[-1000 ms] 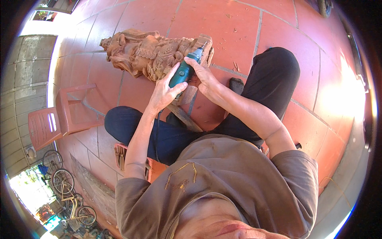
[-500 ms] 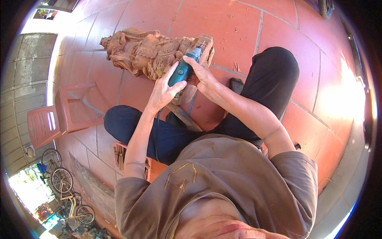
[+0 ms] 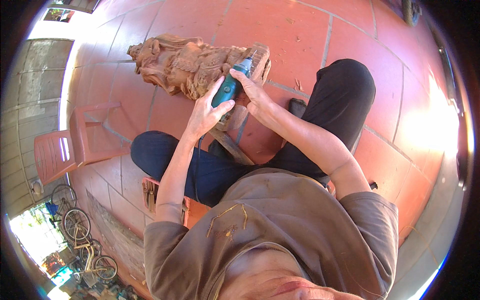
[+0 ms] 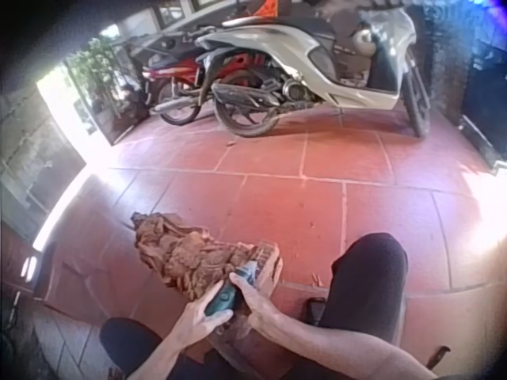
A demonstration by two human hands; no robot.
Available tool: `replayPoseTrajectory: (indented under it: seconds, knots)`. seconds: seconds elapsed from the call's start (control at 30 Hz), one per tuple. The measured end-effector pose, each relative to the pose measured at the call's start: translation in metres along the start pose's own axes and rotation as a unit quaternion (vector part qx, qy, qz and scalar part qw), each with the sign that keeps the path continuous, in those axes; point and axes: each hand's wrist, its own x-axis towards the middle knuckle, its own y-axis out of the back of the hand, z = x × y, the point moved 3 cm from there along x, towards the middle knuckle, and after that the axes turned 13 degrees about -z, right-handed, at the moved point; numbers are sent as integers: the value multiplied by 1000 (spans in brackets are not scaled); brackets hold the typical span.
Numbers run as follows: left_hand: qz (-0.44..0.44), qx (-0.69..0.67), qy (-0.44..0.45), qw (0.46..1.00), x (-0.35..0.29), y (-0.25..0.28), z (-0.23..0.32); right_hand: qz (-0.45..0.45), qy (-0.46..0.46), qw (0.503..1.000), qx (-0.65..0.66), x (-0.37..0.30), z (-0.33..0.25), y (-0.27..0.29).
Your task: The person uses a handheld rotary tool to carve details into a wooden sculpture of a seated figure. They hold the tool with both hands and guide it along the surface of the wood, removing material to refine the design.
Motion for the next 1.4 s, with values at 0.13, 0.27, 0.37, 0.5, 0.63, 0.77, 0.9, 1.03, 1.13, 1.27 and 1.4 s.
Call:
replayPoseTrajectory:
  seconds: [0.13, 0.27, 0.37, 0.5, 0.63, 0.77, 0.9, 1.03, 1.13, 1.27, 1.4]
  knots:
    - [-5, -4, 11, 1000, -1, 1, 4, -1, 3, 1000, 1, 2, 1, 1]
    - [-2, -4, 21, 1000, -2, 2, 7, 2, -11, 1000, -4, 7, 3, 3]
    - [1, -4, 25, 1000, -3, 0, 7, 0, -9, 1000, -7, 11, 7, 6]
    - [7, -6, 27, 1000, -4, 0, 8, 0, 1, 1000, -4, 5, 3, -1]
    - [14, -1, 30, 999, -3, 1, 7, -1, 8, 1000, -4, 6, 3, -2]
    - [12, -10, 37, 999, -3, 0, 8, -12, 5, 1000, -3, 17, 9, 5]
    - [9, -25, 46, 999, -3, 1, 7, -13, -1, 1000, -10, 16, 7, 3]
    - [27, 13, 13, 999, -4, -1, 3, -15, 8, 1000, -6, 16, 9, 5]
    - [21, 12, 15, 1000, -4, -1, 3, -16, 11, 1000, -2, 15, 9, 5]
    - [15, 3, 13, 1000, -3, 0, 5, -9, 8, 1000, -4, 9, 5, 3]
    - [4, -6, 16, 1000, -3, -1, 6, -3, -1, 1000, -7, 5, 2, 3]
